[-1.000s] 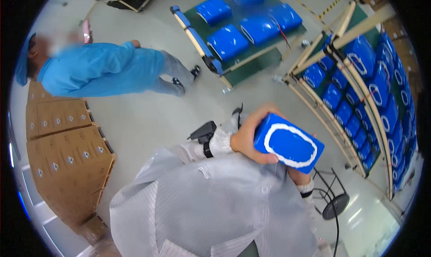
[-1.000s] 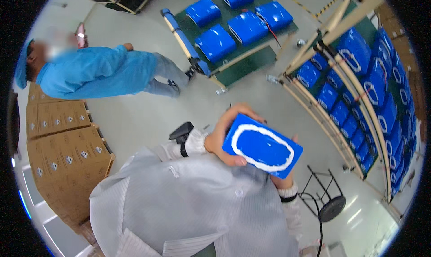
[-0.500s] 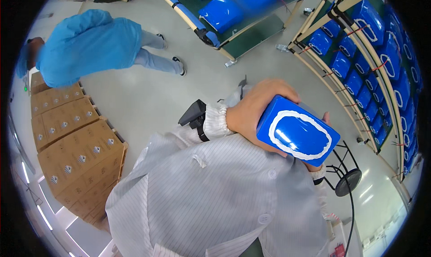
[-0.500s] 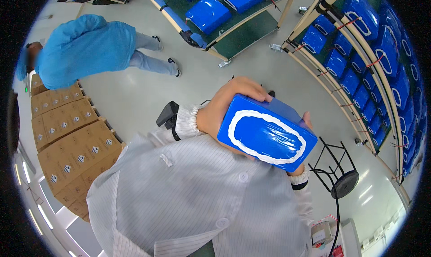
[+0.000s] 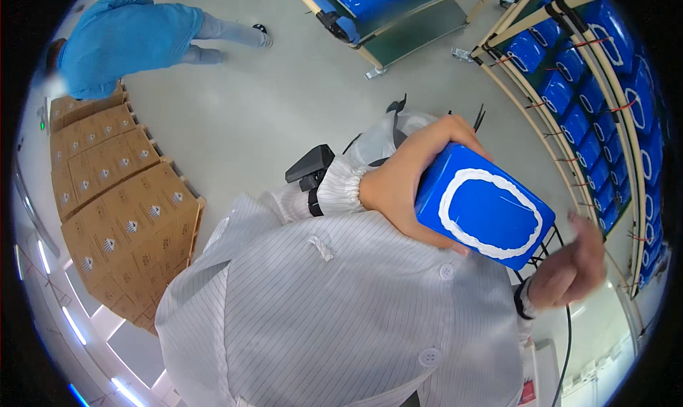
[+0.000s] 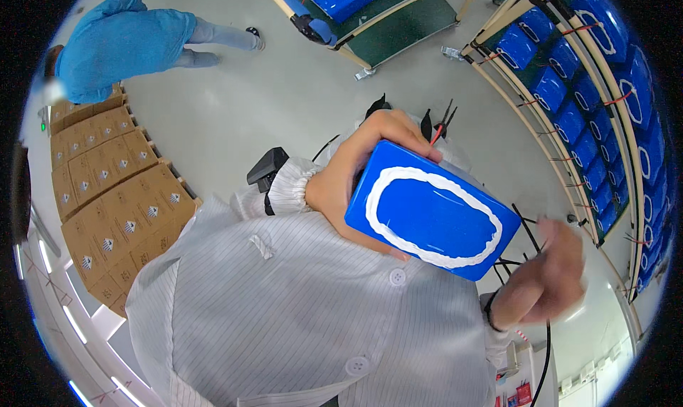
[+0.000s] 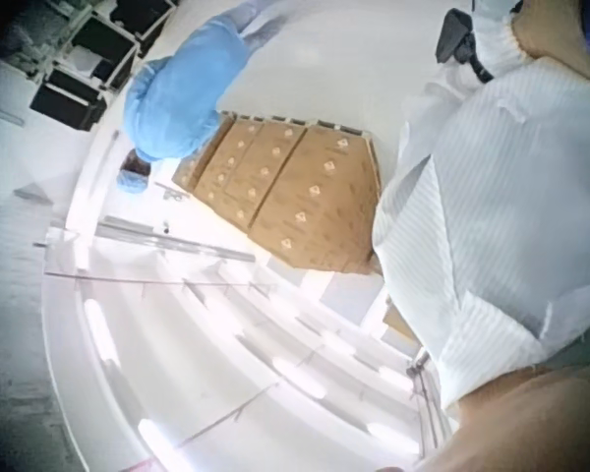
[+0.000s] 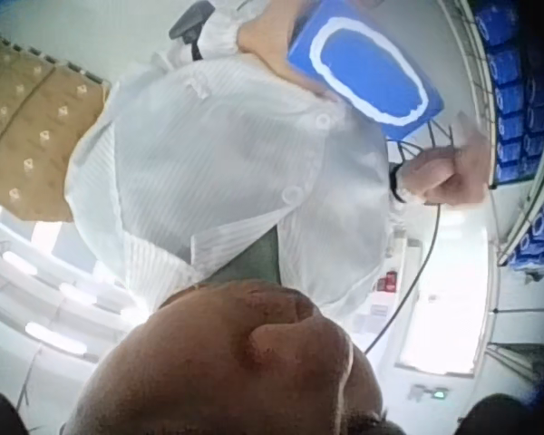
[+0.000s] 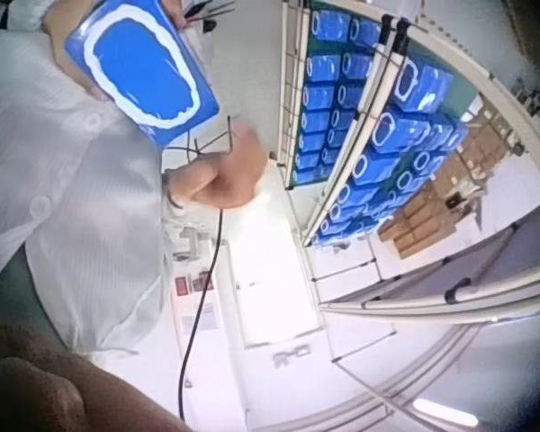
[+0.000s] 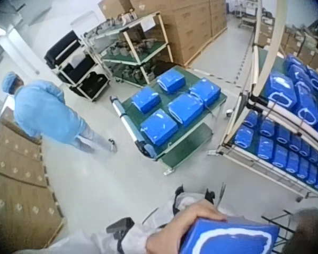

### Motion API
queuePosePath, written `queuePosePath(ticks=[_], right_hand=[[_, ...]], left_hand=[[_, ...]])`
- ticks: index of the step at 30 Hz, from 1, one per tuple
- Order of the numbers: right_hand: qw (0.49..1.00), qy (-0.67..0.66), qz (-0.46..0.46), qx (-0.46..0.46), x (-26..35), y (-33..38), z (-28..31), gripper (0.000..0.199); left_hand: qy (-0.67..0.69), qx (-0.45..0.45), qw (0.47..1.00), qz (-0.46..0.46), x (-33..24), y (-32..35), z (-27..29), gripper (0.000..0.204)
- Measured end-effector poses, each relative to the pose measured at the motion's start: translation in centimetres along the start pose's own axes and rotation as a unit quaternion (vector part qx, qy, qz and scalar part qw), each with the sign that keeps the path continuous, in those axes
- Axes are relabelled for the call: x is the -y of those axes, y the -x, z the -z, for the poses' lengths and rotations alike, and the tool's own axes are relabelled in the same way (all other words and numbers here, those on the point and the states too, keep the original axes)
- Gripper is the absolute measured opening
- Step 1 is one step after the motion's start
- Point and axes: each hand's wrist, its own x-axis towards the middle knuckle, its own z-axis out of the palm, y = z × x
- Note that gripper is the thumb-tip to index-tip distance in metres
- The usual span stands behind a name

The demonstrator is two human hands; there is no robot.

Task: Applying a white adhesive sealant in a rectangular pattern onto the top surface of blue industrial battery packs.

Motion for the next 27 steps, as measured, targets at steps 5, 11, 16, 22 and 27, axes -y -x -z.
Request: queuePosePath(ticks=[5, 11, 16, 22, 27], right_hand=[[0.941, 0.097, 0.178, 0.272, 4.1, -3.7, -2.9, 0.031], [0.932, 0.118, 0.210, 0.271, 3.9, -4.1, -4.2, 0.035], [0.931, 0.097, 0.214, 0.279, 3.7, -4.3, -4.7, 0.034], [0.920, 0.095, 0.205, 0.319, 4.0, -5.0, -4.7, 0.031], [0.927, 0.080, 0.216, 0.297, 3.5, -4.3, -4.4, 0.032]], left_hand=[[-0.005, 0.053, 0.998, 0.035, -0.5, -0.1, 0.2, 0.104], [0.006, 0.058, 0.996, 0.067, -0.4, 0.1, 0.0, 0.101], [-0.022, 0.068, 0.994, 0.087, -0.8, 0.5, -0.1, 0.099], [-0.025, 0.072, 0.994, 0.084, -0.6, 0.4, -0.2, 0.098], [-0.029, 0.070, 0.994, 0.080, -0.6, 0.3, -0.1, 0.098]])
